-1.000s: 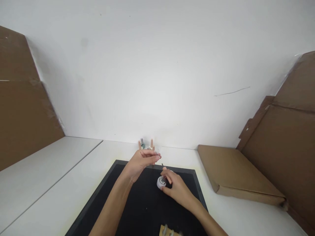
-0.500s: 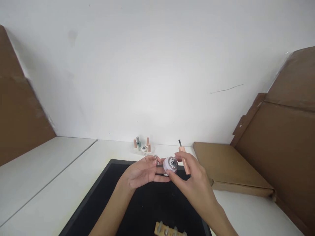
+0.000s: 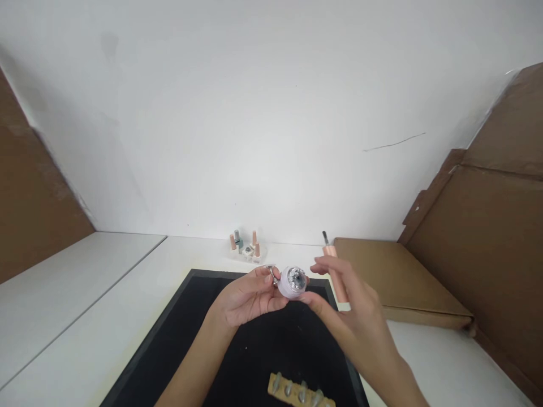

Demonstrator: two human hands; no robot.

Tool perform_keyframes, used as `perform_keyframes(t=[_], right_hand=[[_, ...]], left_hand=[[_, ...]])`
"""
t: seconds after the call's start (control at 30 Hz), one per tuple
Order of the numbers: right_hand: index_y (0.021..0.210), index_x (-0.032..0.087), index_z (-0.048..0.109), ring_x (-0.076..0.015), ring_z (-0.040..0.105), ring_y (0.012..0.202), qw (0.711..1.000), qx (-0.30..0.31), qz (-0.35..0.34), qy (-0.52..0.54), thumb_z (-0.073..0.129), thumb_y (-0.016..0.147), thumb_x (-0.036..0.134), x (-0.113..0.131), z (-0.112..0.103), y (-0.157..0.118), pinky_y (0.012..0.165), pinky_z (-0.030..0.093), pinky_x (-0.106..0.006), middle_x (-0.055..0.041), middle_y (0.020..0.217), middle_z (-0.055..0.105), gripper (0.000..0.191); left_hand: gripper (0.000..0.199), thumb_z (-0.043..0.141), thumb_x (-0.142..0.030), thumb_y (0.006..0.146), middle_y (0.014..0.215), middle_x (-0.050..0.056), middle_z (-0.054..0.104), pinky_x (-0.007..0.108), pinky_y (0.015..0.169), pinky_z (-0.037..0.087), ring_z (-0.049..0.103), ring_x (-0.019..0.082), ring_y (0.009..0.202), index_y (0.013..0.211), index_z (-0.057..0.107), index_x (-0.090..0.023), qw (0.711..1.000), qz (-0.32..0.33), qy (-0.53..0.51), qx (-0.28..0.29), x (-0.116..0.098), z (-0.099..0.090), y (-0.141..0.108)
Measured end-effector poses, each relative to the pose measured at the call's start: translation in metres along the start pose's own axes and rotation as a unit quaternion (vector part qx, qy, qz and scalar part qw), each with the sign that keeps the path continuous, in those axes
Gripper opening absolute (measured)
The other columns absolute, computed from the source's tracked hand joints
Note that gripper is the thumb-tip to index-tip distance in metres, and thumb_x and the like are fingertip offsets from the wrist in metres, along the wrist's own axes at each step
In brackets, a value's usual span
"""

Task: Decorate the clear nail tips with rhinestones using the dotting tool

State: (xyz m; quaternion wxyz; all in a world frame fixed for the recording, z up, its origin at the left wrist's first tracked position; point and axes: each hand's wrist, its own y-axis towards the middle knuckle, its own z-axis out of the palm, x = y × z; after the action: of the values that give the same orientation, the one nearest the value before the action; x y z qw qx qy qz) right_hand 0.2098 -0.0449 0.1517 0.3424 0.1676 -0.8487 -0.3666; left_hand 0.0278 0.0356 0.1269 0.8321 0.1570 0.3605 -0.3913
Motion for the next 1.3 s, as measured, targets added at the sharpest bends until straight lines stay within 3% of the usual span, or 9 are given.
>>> perform_keyframes(t=[0.23, 0.4, 0.5, 0.6, 0.87, 1.1, 1.3], right_hand=[[0.110, 0.028, 0.058, -0.0136, 0.068, 0.065, 0.997, 0.011, 0.012, 0.076, 0.052, 0.093, 0.023, -0.004, -0.031, -0.004, 0.060, 0.056, -0.021, 0.0003, 0.077, 0.068, 0.019], [0.102, 0.033, 0.072, -0.0195, 0.073, 0.086, 0.994, -0.014, -0.023, 0.109, 0.062, 0.089, 0.025, -0.007, -0.041, -0.010, 0.069, 0.059, -0.025, -0.0011, 0.084, 0.075, 0.018], [0.095, 0.034, 0.075, -0.0214, 0.073, 0.086, 0.991, -0.037, -0.020, 0.124, 0.065, 0.087, 0.026, -0.006, -0.042, -0.010, 0.067, 0.060, -0.029, -0.0020, 0.095, 0.077, 0.015], [0.091, 0.034, 0.075, -0.0222, 0.072, 0.083, 0.989, -0.052, -0.006, 0.136, 0.064, 0.087, 0.027, -0.003, -0.041, -0.009, 0.066, 0.060, -0.032, -0.0022, 0.094, 0.077, 0.014], [0.105, 0.036, 0.072, -0.0207, 0.072, 0.079, 0.991, -0.008, -0.063, 0.118, 0.062, 0.088, 0.024, 0.002, -0.040, -0.009, 0.059, 0.059, -0.029, -0.0012, 0.100, 0.077, 0.023], [0.106, 0.023, 0.068, -0.0199, 0.071, 0.077, 0.988, 0.026, -0.130, 0.077, 0.056, 0.091, 0.021, 0.010, -0.038, -0.003, 0.057, 0.057, -0.026, -0.0060, 0.092, 0.075, 0.019], [0.105, 0.018, 0.064, -0.0157, 0.068, 0.073, 0.983, 0.021, -0.166, 0.072, 0.053, 0.091, 0.015, 0.013, -0.037, -0.001, 0.056, 0.054, -0.023, -0.0050, 0.087, 0.073, 0.019]], left_hand=[[0.023, 0.084, -0.027, 0.066, 0.090, 0.009, 0.075, 0.017, 0.066, 0.057, 0.074, 0.023, 0.088, 0.074, 0.067, -0.014, 0.999, 0.014, -0.005, 0.049, -0.004, 0.004, -0.003], [0.019, 0.083, -0.027, 0.069, 0.095, 0.010, 0.075, 0.016, 0.067, 0.057, 0.074, 0.024, 0.090, 0.075, 0.070, -0.014, 0.998, 0.020, -0.002, 0.066, -0.005, 0.006, -0.004], [0.019, 0.083, -0.027, 0.068, 0.094, 0.010, 0.075, 0.017, 0.066, 0.057, 0.074, 0.025, 0.091, 0.074, 0.070, -0.014, 0.998, 0.022, 0.004, 0.058, -0.005, 0.007, -0.005], [0.019, 0.083, -0.027, 0.068, 0.092, 0.010, 0.076, 0.017, 0.066, 0.057, 0.074, 0.025, 0.089, 0.073, 0.070, -0.014, 0.998, 0.021, 0.010, 0.060, -0.004, 0.007, -0.006], [0.020, 0.084, -0.029, 0.066, 0.085, 0.008, 0.076, 0.019, 0.063, 0.056, 0.074, 0.025, 0.085, 0.074, 0.072, -0.015, 0.997, 0.023, 0.025, 0.069, -0.002, 0.010, -0.009], [0.017, 0.084, -0.023, 0.067, 0.077, 0.006, 0.075, 0.021, 0.063, 0.058, 0.073, 0.017, 0.072, 0.075, 0.073, -0.013, 0.995, 0.031, -0.003, 0.093, 0.002, 0.006, -0.007], [0.010, 0.081, -0.020, 0.071, 0.081, 0.006, 0.076, 0.022, 0.068, 0.058, 0.073, 0.016, 0.075, 0.077, 0.075, -0.014, 0.994, 0.033, 0.005, 0.100, 0.001, 0.009, -0.010]])
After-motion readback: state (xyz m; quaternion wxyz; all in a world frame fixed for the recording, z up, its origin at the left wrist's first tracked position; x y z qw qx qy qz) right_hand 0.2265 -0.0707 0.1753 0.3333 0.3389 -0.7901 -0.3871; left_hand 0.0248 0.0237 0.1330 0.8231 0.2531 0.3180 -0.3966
